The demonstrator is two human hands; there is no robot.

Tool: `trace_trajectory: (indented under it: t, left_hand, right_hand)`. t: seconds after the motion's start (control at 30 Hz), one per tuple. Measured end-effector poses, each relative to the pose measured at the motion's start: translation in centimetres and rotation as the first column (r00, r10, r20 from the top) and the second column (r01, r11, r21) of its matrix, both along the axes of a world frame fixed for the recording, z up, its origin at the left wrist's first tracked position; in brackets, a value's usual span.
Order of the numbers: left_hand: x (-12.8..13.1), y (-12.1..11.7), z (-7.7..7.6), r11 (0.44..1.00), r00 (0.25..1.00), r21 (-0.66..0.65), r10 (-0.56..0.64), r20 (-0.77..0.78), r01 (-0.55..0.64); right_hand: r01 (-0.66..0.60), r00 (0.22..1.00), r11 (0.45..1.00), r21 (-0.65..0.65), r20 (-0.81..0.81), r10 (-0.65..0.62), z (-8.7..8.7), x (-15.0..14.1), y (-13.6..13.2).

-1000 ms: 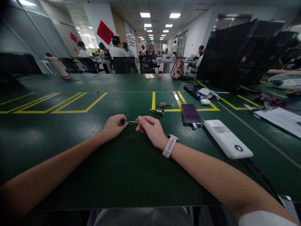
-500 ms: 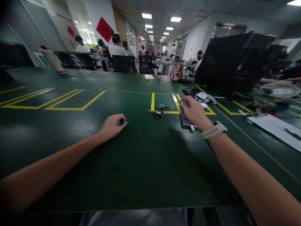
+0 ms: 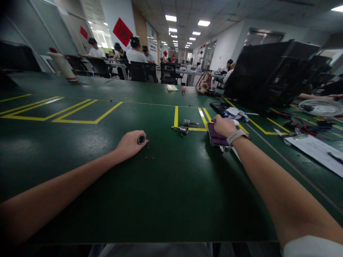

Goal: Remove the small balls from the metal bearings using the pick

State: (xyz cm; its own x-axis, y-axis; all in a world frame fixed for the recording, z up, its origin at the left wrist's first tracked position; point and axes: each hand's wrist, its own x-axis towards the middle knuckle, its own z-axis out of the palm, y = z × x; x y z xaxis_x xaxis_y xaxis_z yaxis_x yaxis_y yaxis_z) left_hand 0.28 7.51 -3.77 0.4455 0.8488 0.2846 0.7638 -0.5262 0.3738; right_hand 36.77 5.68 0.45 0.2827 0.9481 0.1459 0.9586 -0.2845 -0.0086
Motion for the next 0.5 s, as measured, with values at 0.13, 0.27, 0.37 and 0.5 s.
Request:
trace_trajectory:
  t: [0.13,0.27,0.37,0.5]
  left_hand:
    - [0.0,0.0,-0.1,1.000,1.000,0.001,0.004,-0.005,-0.004]
    - [0.2,0.0,0.0,1.000,1.000,0.013,0.005,0.004,-0.005]
    - [0.2,0.0,0.2,0.993,1.000,0.120,0.002,-0.015,0.000]
    - [-0.1,-0.3,0.9,0.951,0.987,0.305,0.090,-0.131,-0.047]
  right_hand:
    - [0.035,0.998,0.996,0.087,0.050,-0.039,1.0,-0.8,0.5]
    - [-0.058,0.991,0.924,0.379,-0.090,0.100,2.0,-4.7,-0.6]
    - [-0.130,0.742,0.844,0.520,-0.514,0.430,2.2,-9.6,-2.5]
    - [-0.165,0.108,0.837,0.522,-0.834,0.542,0.9,-15.2,-5.3]
